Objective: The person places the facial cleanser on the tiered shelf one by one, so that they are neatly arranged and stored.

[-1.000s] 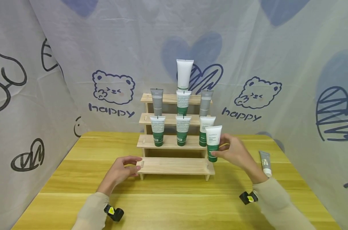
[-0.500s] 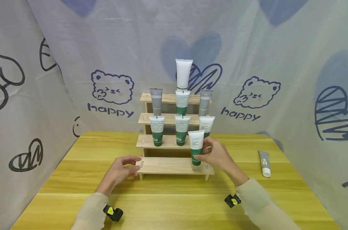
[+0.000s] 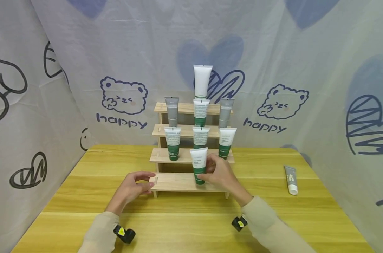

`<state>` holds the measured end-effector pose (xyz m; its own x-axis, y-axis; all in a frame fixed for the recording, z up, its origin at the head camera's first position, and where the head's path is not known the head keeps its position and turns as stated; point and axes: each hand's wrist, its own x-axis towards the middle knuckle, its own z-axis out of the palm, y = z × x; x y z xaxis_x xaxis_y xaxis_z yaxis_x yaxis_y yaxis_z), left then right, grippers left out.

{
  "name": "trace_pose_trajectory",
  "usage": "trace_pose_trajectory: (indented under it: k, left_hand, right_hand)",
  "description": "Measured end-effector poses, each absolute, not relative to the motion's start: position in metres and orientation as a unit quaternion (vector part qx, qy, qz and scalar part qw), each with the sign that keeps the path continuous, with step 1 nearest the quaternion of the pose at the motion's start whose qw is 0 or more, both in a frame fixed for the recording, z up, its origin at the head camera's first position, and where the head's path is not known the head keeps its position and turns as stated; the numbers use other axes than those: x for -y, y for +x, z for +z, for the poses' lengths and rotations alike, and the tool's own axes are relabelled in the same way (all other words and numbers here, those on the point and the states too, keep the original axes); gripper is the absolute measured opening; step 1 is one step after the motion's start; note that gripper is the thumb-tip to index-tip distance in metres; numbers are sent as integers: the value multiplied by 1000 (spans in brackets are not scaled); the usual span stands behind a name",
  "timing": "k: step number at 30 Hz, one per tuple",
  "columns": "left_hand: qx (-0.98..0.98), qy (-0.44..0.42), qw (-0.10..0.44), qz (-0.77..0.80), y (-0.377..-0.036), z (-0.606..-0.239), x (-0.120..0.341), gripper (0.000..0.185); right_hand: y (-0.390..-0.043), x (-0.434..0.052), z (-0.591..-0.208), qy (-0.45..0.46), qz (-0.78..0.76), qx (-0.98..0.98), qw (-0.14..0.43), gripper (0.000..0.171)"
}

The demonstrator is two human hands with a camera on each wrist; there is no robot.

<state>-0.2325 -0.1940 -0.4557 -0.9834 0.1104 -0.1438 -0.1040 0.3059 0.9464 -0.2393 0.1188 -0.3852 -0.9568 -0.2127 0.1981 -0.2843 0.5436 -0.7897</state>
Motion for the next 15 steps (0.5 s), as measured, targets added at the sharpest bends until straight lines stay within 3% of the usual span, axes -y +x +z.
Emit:
trace_pose_trajectory:
  k: [15]
  left_hand:
    - [-812,-10,86,577,-234,-458,193,35]
  right_hand:
    - [-245,-88,-404,138,498,856,36,45]
